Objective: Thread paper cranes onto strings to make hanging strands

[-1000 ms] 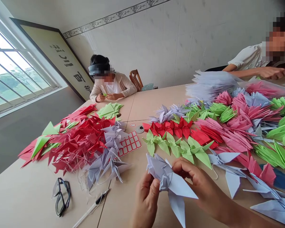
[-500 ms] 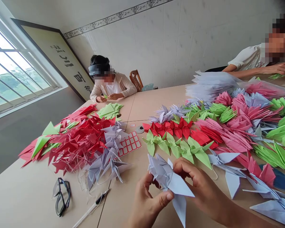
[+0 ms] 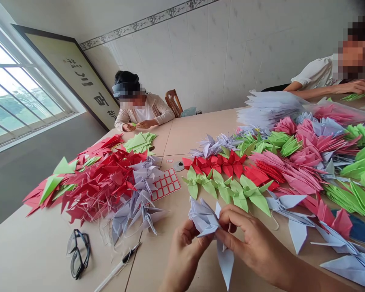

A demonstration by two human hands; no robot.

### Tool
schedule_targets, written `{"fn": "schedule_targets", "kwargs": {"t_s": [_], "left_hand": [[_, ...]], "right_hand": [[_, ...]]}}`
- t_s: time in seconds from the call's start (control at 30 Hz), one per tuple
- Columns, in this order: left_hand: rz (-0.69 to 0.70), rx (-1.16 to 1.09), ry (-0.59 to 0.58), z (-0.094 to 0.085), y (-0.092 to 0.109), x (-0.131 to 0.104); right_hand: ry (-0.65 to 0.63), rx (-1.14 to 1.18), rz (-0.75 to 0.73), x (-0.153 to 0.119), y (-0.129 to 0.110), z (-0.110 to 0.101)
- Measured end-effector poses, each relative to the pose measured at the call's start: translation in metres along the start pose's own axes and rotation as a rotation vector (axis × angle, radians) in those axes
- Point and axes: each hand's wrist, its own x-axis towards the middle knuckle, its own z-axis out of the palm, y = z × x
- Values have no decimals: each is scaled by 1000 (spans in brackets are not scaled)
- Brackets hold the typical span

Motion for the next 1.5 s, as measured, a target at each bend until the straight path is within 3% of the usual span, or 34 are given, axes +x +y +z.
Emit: {"fn": "schedule_targets", "kwargs": {"t_s": [0.3, 0.43, 0.53, 0.7, 0.9, 1.0, 1.13, 1.3, 1.5], "left_hand": [[69, 95, 25, -3, -12, 2], [93, 97, 23, -2, -10, 0], [140, 129, -18, 0, -9, -1], [170, 146, -100, 0, -9, -4], [82, 85, -236, 0, -1, -8], [47, 34, -255, 1, -1, -8], [15, -50, -217, 5, -5, -8], [-83, -163, -69, 5, -8, -1], [-88, -386, 224, -3, -3, 7]], "right_hand": [[43, -58, -60, 1, 4, 1], [83, -30, 58, 0, 1, -1], [-15, -38, 54, 0, -2, -4], [-84, -177, -134, 1, -2, -9], [-286, -190, -196, 0, -8, -18], [-295, -171, -192, -1, -8, -17], [-263, -106, -222, 2, -4, -10], [-238, 30, -22, 8, -1, -12], [46, -22, -27, 8, 5, -26]]}}
